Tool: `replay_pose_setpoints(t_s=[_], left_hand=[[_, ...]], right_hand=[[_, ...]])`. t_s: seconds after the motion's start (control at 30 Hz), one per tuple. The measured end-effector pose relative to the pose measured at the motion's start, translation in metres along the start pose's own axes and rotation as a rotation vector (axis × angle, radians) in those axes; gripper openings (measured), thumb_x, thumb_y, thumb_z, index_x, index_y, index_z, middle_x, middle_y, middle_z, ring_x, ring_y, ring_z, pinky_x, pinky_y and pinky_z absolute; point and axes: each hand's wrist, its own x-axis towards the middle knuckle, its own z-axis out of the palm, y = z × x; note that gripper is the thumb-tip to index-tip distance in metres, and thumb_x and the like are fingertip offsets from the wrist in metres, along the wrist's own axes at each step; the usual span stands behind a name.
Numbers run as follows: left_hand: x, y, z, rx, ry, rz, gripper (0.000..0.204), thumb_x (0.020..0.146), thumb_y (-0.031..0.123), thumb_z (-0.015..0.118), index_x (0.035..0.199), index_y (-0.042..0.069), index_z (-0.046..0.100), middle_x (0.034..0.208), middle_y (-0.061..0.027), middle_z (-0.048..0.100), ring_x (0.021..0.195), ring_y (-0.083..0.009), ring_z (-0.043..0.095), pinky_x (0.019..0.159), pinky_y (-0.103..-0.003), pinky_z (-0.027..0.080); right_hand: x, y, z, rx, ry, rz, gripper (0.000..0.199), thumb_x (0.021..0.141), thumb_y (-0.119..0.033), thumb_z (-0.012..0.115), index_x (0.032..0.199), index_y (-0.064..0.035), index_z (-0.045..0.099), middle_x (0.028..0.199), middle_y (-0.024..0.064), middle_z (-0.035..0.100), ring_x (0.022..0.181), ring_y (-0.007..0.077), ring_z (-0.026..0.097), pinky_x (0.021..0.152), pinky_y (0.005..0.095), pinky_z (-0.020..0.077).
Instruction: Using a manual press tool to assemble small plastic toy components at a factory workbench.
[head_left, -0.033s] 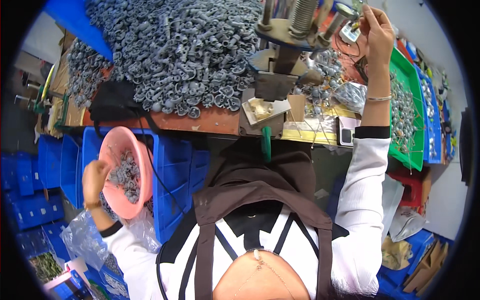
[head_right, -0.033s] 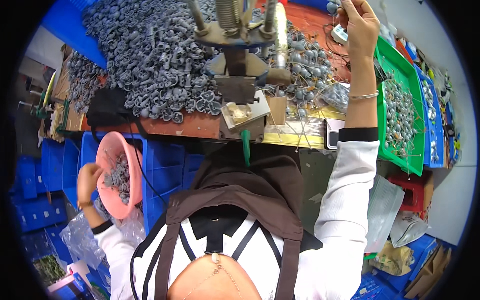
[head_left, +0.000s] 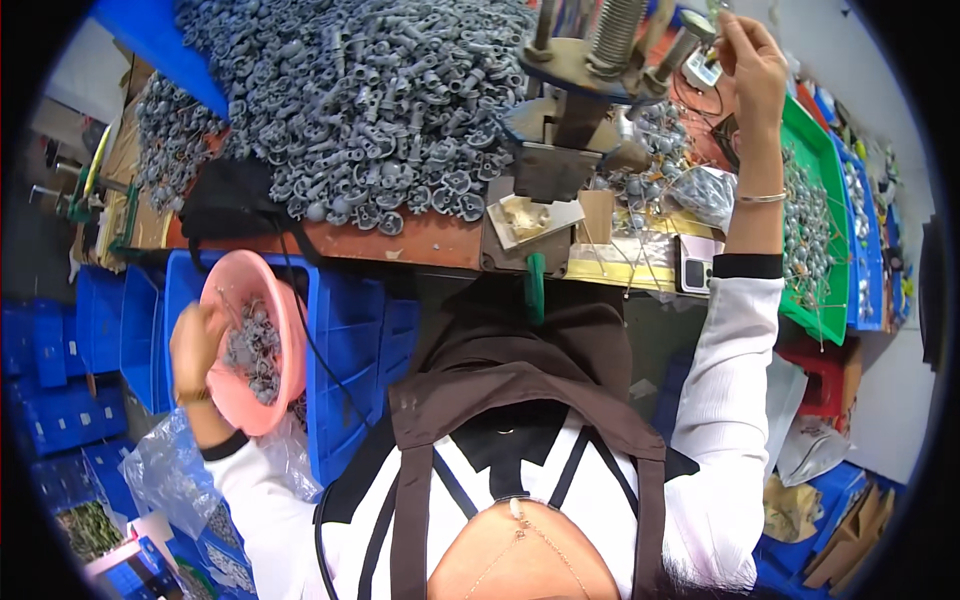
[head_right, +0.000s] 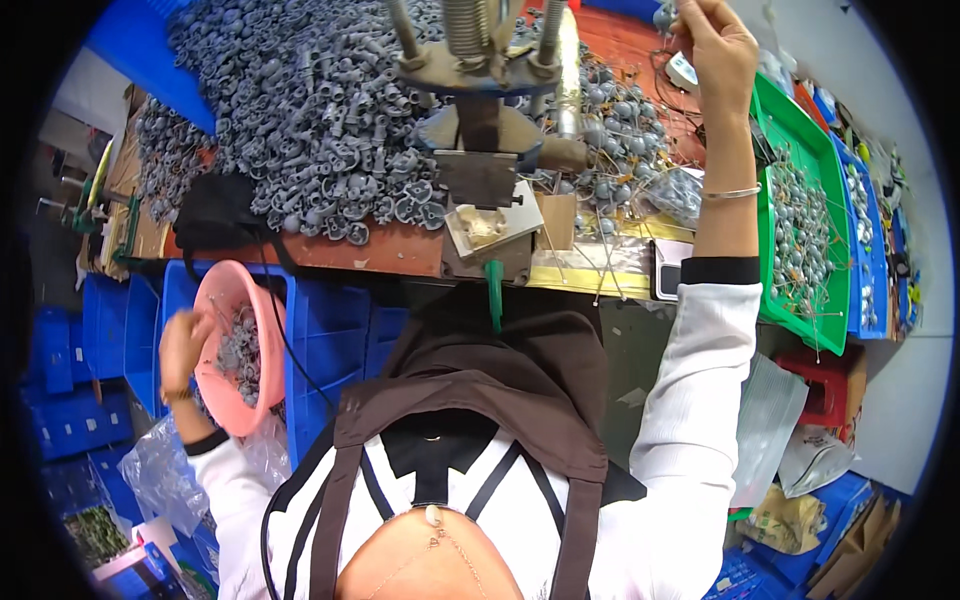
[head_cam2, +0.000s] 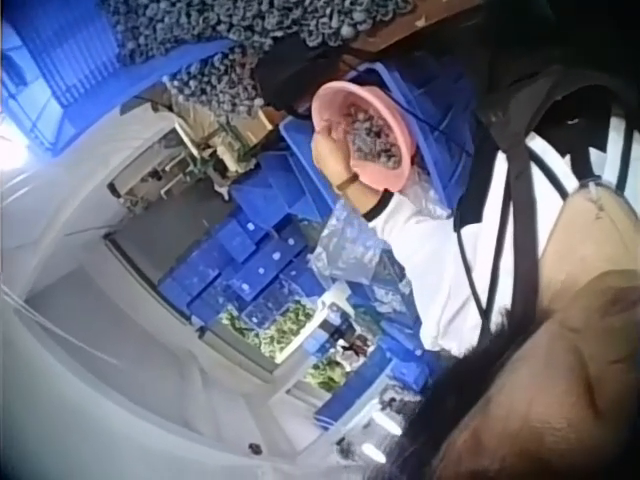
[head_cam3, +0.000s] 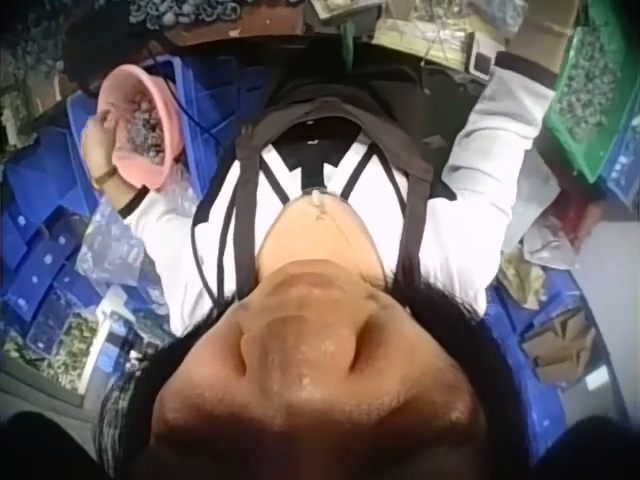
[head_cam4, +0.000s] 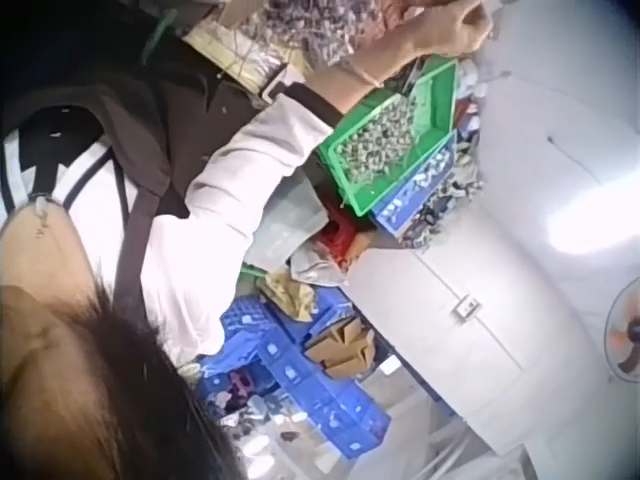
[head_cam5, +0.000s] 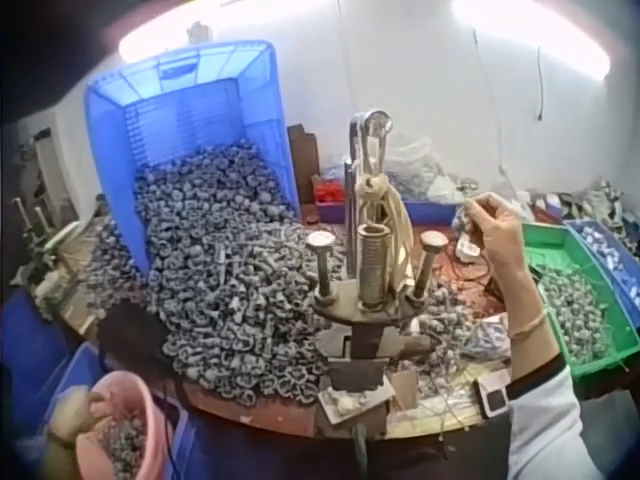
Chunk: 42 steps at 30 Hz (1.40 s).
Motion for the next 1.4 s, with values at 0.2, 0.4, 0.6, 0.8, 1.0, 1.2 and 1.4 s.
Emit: replay_pose_setpoints(t_s=[0.2,0.4,0.6,0.8,1.0,1.2,1.4], left_hand=[[0.078,0.135,0.053,-0.539,0.208,0.329,0.021,0.075,0.009,0.068,0.093,0.001,0.063,0.089,-0.0119,0.064,0.083,-0.0323,0.06,0.076,-0.039,0.048],[0.071,0.191,0.093,-0.281,0.293,0.701,0.032,0.072,0.014,0.07,0.102,0.008,0.062,0.102,-0.0047,0.06,0.09,-0.0224,0.055,0.076,-0.035,0.042],[0.08,0.188,0.114,-0.024,0.337,0.809,0.031,0.076,0.009,0.064,0.107,0.006,0.063,0.104,-0.0063,0.06,0.086,-0.0229,0.055,0.074,-0.035,0.042],[0.067,0.209,0.087,-0.586,0.175,0.659,0.037,0.081,0.001,0.059,0.118,0.004,0.059,0.11,-0.0084,0.06,0.086,-0.0186,0.059,0.076,-0.029,0.046],[0.079,0.279,0.087,-1.658,-0.202,0.261,0.008,0.084,0.001,0.066,0.087,0.0,0.059,0.104,-0.0036,0.056,0.092,-0.0093,0.057,0.072,-0.022,0.046],[0.083,0.329,0.11,-1.238,-0.009,0.564,0.032,0.074,0.005,0.075,0.102,-0.001,0.063,0.099,-0.0132,0.066,0.096,-0.0248,0.062,0.082,-0.031,0.047],[0.073,0.342,0.118,-1.009,0.131,0.65,0.031,0.077,0.01,0.072,0.104,0.001,0.063,0.108,-0.0154,0.062,0.108,-0.034,0.056,0.092,-0.039,0.044]], right_hand=[[-0.035,0.009,0.005,-0.256,-0.161,0.019,0.023,0.09,-0.013,0.06,0.11,-0.0012,0.062,0.071,0.0033,0.064,0.056,0.0018,0.049,0.048,0.0173,0.0364],[-0.07,-0.052,-0.013,0.233,-0.283,0.249,0.031,0.095,-0.004,0.043,0.121,0.008,0.053,0.106,0.0171,0.064,0.075,0.0069,0.059,0.053,0.0132,0.0392],[-0.091,-0.052,-0.01,0.351,-0.406,0.134,0.029,0.094,-0.006,0.049,0.12,0.0059,0.056,0.113,0.021,0.063,0.086,0.0112,0.066,0.054,0.0169,0.045],[-0.114,-0.039,-0.002,0.169,-0.167,0.233,0.023,0.095,-0.019,0.056,0.102,0.0009,0.066,0.072,0.0032,0.062,0.058,0.0051,0.054,0.048,0.0144,0.0345],[-0.142,-0.042,0.009,-0.114,-0.099,0.043,0.025,0.095,-0.017,0.057,0.091,0.0053,0.069,0.076,0.0015,0.058,0.063,0.0043,0.048,0.052,0.0184,0.034],[-0.171,-0.059,0.006,0.035,-0.13,0.046,0.022,0.094,-0.011,0.055,0.099,0.0074,0.066,0.09,0.0107,0.063,0.066,0.0088,0.057,0.052,0.0183,0.039],[-0.2,-0.076,0.016,0.131,-0.066,0.235,0.026,0.095,-0.011,0.053,0.114,0.0058,0.06,0.077,0.009,0.063,0.054,0.0076,0.054,0.044,0.0162,0.0354]])
